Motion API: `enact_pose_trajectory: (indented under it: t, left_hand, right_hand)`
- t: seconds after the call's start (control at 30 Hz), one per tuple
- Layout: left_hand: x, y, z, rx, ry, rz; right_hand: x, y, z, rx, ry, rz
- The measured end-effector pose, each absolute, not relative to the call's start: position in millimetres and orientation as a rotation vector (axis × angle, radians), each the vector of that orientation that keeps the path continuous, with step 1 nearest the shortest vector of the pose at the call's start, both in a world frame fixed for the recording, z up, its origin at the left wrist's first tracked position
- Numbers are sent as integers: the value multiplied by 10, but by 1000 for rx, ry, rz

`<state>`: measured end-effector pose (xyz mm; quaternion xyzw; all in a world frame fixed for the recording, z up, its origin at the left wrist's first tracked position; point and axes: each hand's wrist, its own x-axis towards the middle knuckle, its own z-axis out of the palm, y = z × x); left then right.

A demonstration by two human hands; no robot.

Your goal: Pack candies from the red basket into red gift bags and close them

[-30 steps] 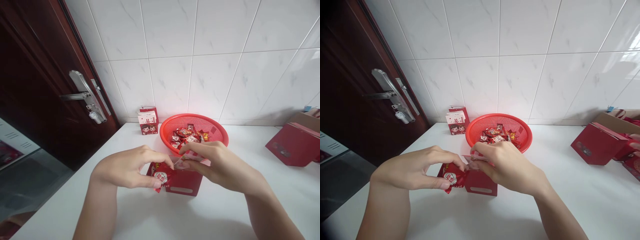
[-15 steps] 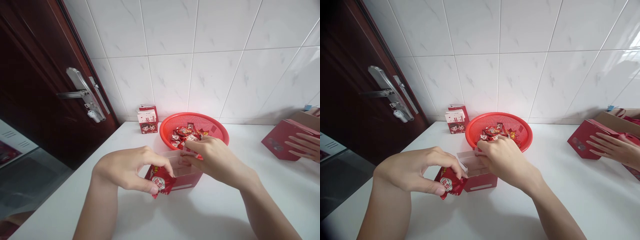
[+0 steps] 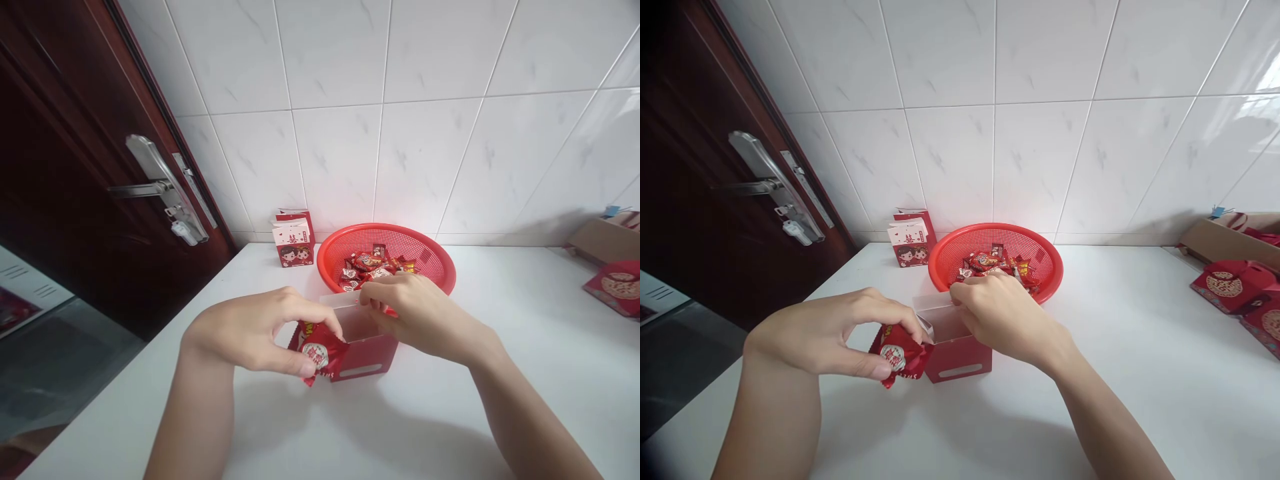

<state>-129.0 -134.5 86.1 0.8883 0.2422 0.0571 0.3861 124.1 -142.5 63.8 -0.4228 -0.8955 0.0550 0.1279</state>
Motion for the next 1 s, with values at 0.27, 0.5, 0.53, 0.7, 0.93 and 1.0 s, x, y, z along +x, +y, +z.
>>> enact_pose_trajectory:
  t: [0.27, 0.5, 0.53, 0.7, 0.93, 1.0]
  left_hand:
    - [-1178, -1327, 886, 2301, 879, 505]
    - [-1063, -1265, 829, 2297, 891, 384]
    - [-1046, -1252, 814, 2292, 897, 373]
    - [-1001, -1186, 743, 2268, 921, 438]
    - [-1140, -1220, 833, 2282, 795, 231]
    - [-1187, -1297, 885, 2303, 763, 165]
  right_hand:
    - [1310, -1365, 615, -1027, -2520, 418]
    - [1332, -1331, 632, -1021, -2452, 576]
    - [1332, -1319, 632, -1016, -2440, 602]
    - [1335, -1225, 608, -983, -2398, 691]
    - [1428, -1320, 677, -1048, -2605, 570]
    - [1462, -1435, 698, -1091, -2650, 392]
